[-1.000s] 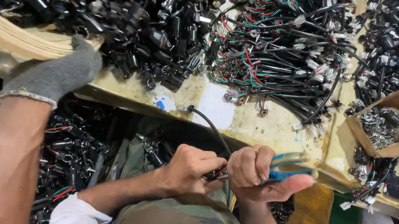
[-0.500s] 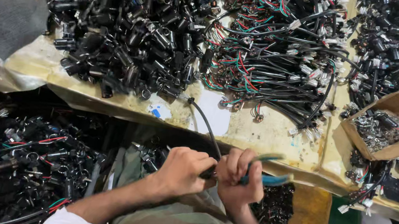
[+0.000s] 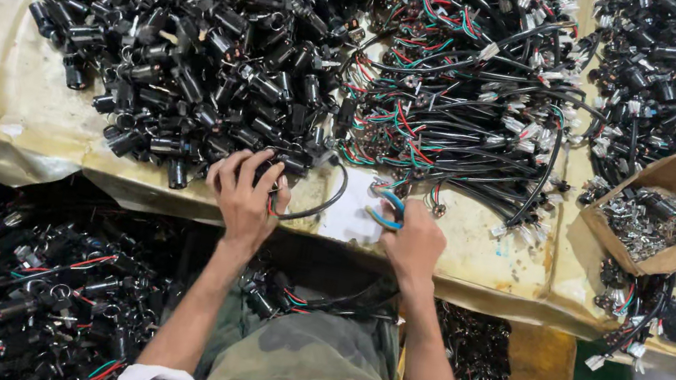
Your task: The person repeatedly picks up small black cylindrical electronic components with attached wires from a large pile on a table. Using a pair of pliers, they cut the wires near the component body and drop the separated parts onto the table. The process is continuous and repetitive throughout the clip.
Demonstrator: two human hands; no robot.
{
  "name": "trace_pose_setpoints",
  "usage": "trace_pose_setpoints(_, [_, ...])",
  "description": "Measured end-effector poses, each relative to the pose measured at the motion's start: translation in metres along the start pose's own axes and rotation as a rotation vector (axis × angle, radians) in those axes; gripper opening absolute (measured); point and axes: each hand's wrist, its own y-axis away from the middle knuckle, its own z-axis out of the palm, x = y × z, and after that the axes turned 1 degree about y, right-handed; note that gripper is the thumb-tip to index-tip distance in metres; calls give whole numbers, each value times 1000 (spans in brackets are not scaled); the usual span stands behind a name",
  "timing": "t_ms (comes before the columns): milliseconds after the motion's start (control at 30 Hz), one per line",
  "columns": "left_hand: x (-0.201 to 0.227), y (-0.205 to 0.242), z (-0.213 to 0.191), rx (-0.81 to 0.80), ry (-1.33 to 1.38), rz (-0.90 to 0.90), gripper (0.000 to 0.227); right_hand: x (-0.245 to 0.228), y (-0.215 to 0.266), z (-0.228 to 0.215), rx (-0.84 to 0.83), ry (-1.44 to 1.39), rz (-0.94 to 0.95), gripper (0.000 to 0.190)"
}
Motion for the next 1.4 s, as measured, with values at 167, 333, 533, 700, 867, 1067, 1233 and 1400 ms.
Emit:
trace_pose_setpoints(167, [-3,10,15,1,-26,-45,20,-5,-5,-4,51,-60,-22,31])
trace_pose_setpoints(333, [-8,12,7,17,-192,-54,42,-17,-6,-13,54,-65,25,30])
trace_pose_setpoints(533, [-38,-24,10,-218,-279,-349,103,-16,-10,-11,61,-76,47,28])
trace_pose_setpoints(700, [-60,-44,23,-303,-314,-303,98,-15,-7,-9,6,-63,82,32])
trace_pose_setpoints(867, [-84,-81,43,-403,-195,-398,91,-13,-12,-7,67,-90,59,32])
trace_pose_setpoints(1067, [-103,-100,5,-611,-56,-360,78,0,-12,-16,8,-252,144,32])
trace_pose_setpoints(1233, [-58,-98,-55,-548,-41,-198,51,-18,-70,-26,165,-440,208,29])
trace_pose_setpoints(1400, [37,-119,-87,-835,1323,-651,43,-27,-139,19,46,105,10,25])
